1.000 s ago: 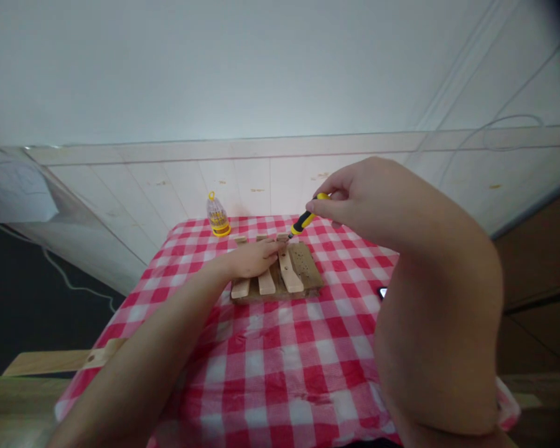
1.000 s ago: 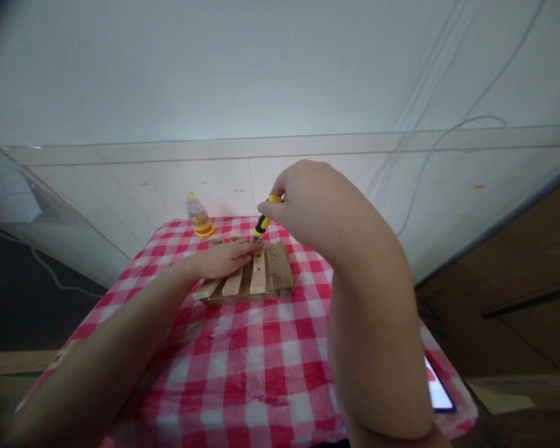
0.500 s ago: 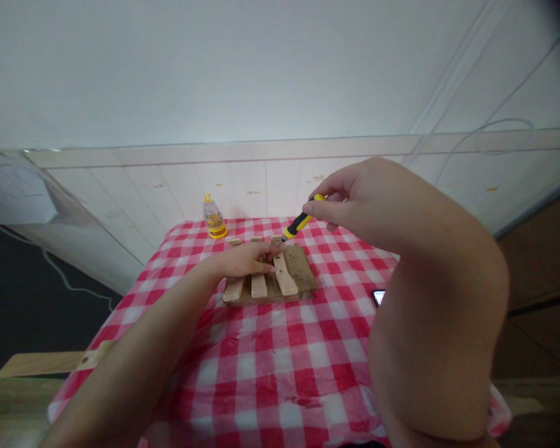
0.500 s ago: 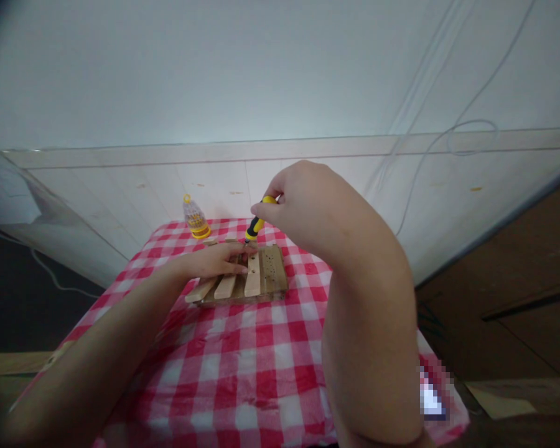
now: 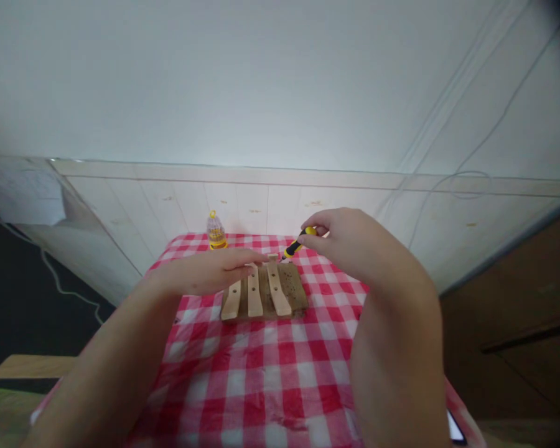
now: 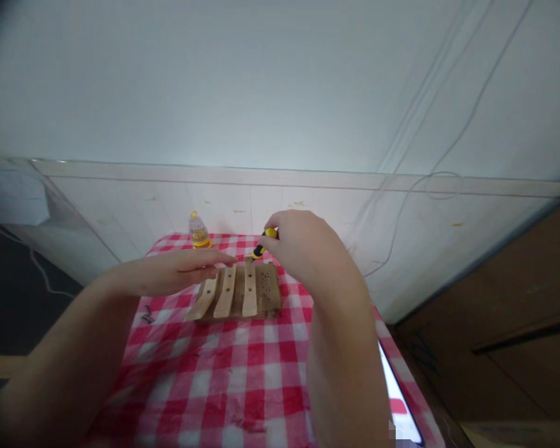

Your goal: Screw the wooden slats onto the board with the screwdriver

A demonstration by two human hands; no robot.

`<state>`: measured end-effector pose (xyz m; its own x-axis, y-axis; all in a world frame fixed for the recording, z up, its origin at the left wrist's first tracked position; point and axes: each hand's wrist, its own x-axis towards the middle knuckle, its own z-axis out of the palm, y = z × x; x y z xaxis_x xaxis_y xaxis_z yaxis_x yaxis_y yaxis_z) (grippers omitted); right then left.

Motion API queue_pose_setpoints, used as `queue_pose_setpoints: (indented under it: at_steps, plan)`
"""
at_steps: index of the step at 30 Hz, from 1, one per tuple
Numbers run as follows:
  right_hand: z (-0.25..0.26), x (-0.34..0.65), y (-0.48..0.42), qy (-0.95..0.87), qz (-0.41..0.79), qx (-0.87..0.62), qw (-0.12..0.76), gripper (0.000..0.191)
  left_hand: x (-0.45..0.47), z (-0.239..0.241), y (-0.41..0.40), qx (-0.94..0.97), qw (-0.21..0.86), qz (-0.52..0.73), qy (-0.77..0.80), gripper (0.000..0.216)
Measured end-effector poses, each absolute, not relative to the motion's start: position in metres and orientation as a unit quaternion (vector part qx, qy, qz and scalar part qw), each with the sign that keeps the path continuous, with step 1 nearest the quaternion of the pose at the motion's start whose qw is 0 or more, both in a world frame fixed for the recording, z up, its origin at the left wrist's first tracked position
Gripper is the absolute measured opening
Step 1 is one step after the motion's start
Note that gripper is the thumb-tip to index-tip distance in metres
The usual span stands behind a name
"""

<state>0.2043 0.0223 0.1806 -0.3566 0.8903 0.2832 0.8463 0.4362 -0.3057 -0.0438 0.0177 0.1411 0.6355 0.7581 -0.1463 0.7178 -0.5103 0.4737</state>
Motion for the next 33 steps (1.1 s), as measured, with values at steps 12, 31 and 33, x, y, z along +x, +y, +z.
queue_pose_setpoints:
  at_steps: [12, 31, 33]
  plan:
    - [0.176, 0.185, 0.026, -0.818, 0.064, -0.506, 0.265, 0.025, -0.071, 0.142, 0.008, 0.818, 0.219, 0.014, 0.532, 0.042]
    - [0.143, 0.116, -0.004, -0.91, -0.009, -0.333, 0.246, 0.027, -0.133, 0.106, -0.071, 0.693, 0.224, 0.193, 0.658, 0.015]
    - [0.133, 0.101, -0.016, -0.916, -0.012, -0.3, 0.268, 0.027, -0.136, 0.098, -0.084, 0.682, 0.228, 0.234, 0.655, 0.013]
